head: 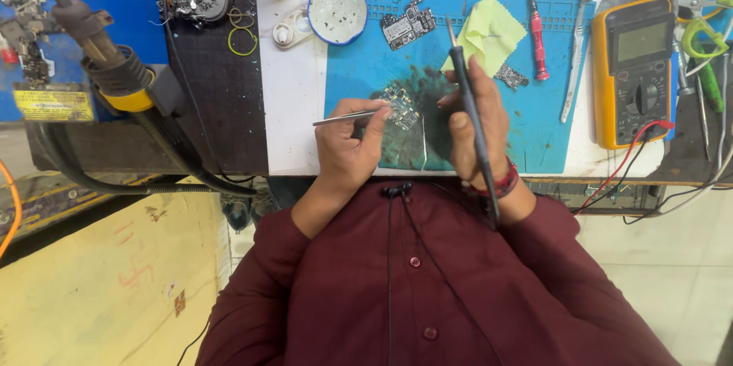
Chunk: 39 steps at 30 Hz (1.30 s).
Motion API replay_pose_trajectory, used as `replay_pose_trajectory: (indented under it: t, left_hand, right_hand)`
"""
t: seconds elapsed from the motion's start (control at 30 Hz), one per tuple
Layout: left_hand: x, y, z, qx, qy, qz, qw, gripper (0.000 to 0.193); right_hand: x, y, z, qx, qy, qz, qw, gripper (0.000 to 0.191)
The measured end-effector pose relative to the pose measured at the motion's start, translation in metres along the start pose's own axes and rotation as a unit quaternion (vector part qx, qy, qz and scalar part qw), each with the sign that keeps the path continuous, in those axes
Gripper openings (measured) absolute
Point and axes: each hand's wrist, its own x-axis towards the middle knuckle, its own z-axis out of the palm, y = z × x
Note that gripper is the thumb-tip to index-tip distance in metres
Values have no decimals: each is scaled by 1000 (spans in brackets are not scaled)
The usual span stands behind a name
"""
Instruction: The person solders a small circuit board using a soldering iron and tweezers. They apply flux from a yellow bottle, scrape the board with a metal tool, and continue soldering multiple points on the board.
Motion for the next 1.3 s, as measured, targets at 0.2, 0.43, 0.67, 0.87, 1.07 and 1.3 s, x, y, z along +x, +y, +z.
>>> replay_pose_trajectory:
  t: [0.2,0.43,0.67,0.87,1.07,1.3]
  left_hand:
    - [5,5,0,63,-24,-15,998,12]
    - [6,6,2,98,-28,1,995,12]
    - [6,6,1,107,-27,5,994,12]
    - [5,5,1,113,-23,14,993,13]
    - [5,4,1,117,-22,11,993,13]
    - [4,5,2,103,-29,9,994,12]
  right_hand:
    - [-28,3,-14,85,31,204,975,15]
    - [-37,8,-11,44,-16,165,985,12]
    - [-30,6,-8,-14,-22,146,989,11]
    - [-27,3,-8,-46,-34,140,988,11]
    - [-26,2,-6,-35,-37,141,989,10]
    - [-25,2,-9,-44,-50,125,990,10]
